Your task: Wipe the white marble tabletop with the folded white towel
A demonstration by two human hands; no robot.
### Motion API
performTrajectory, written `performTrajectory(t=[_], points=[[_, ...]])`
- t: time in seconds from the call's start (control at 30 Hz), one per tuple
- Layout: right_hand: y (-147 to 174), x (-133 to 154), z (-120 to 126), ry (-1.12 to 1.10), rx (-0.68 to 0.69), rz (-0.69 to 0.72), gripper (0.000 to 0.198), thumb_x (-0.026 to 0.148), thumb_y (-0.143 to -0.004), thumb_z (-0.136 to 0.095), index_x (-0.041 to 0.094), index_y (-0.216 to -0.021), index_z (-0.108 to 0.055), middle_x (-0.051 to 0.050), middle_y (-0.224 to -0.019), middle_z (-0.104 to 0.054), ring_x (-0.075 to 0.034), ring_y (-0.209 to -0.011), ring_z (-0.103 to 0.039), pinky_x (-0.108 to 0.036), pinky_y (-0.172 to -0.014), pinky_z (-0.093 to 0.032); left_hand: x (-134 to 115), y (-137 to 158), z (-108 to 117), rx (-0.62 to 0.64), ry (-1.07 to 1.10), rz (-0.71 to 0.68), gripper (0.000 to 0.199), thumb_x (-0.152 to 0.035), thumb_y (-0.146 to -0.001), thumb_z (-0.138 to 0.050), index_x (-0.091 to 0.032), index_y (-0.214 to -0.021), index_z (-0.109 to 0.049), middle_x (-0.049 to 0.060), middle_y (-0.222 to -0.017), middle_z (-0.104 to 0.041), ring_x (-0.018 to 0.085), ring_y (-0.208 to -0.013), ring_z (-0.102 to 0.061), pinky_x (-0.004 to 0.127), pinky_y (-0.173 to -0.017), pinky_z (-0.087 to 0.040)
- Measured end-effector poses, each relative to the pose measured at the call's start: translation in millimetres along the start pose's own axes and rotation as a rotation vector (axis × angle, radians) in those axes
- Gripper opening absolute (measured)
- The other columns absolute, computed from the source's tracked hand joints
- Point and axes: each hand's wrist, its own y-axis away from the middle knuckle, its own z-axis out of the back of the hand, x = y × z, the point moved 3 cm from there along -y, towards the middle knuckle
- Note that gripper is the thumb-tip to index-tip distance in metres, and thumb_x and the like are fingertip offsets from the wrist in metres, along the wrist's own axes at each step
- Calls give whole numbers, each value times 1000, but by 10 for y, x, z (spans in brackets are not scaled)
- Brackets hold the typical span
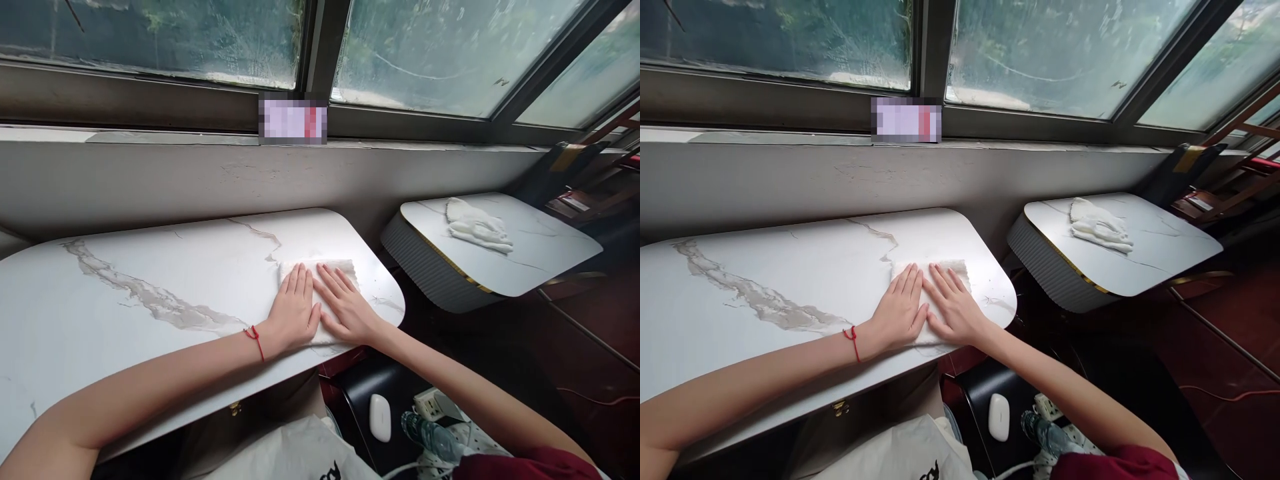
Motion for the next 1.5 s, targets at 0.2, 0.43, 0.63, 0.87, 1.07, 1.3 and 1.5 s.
performTrajectory(t=[0.2, 0.43, 0.63, 0.87, 1.07, 1.3, 1.5], points=[[-426, -520, -149, -6, 17, -76, 63, 33, -105, -28, 12, -164, -27, -16, -170, -25, -28, -160, -17, -55, -130, -22, 384, -605, -128, 14, 76, 86, 63, -33, -102, -32, 3, -152, -40, 24, -163, -38, 32, -155, -32, 47, -127, -29], [-1140, -1220, -361, 1, 38, -188, 60, 32, -104, -31, 9, -159, -39, -16, -168, -31, -30, -158, -26, -53, -129, -27, 880, -1417, -295, -43, 50, 186, 56, -27, -101, -35, 1, -148, -46, 23, -158, -46, 32, -150, -40, 46, -126, -30], [-1560, -1752, -459, -34, -35, -216, 54, 33, -103, -34, 15, -151, -50, -14, -162, -44, -29, -153, -36, -53, -126, -31, 1078, -1920, -338, -67, 48, 270, 48, -22, -100, -34, -1, -138, -54, 25, -148, -54, 35, -139, -49, 48, -117, -38], [-1576, -1941, -451, -97, -71, -161, 52, 36, -104, -34, 15, -147, -54, -15, -159, -47, -26, -150, -41, -48, -124, -36, 1061, -2014, -394, -101, 94, 311, 45, -23, -101, -34, -2, -134, -56, 25, -145, -55, 36, -136, -49, 49, -114, -38], [-1562, -1894, -425, -126, -75, -203, 51, 36, -104, -34, 22, -148, -54, -11, -158, -49, -26, -150, -42, -52, -124, -36, 1081, -2006, -401, -108, 149, 296, 43, -22, -99, -35, -1, -131, -56, 26, -144, -55, 38, -135, -48, 51, -114, -37], [-1549, -1875, -408, -112, -65, -233, 51, 34, -104, -32, 22, -147, -55, -9, -160, -47, -26, -149, -43, -51, -123, -38, 1084, -2012, -396, -112, 142, 298, 40, -22, -99, -36, -1, -126, -58, 26, -139, -57, 37, -131, -51, 49, -112, -40], [-1550, -1881, -395, -92, -59, -211, 53, 33, -103, -31, 16, -146, -55, -12, -159, -47, -25, -150, -41, -48, -125, -36, 1068, -2019, -381, -101, 129, 302, 39, -23, -99, -38, -3, -126, -58, 25, -140, -57, 37, -132, -51, 48, -113, -39]])
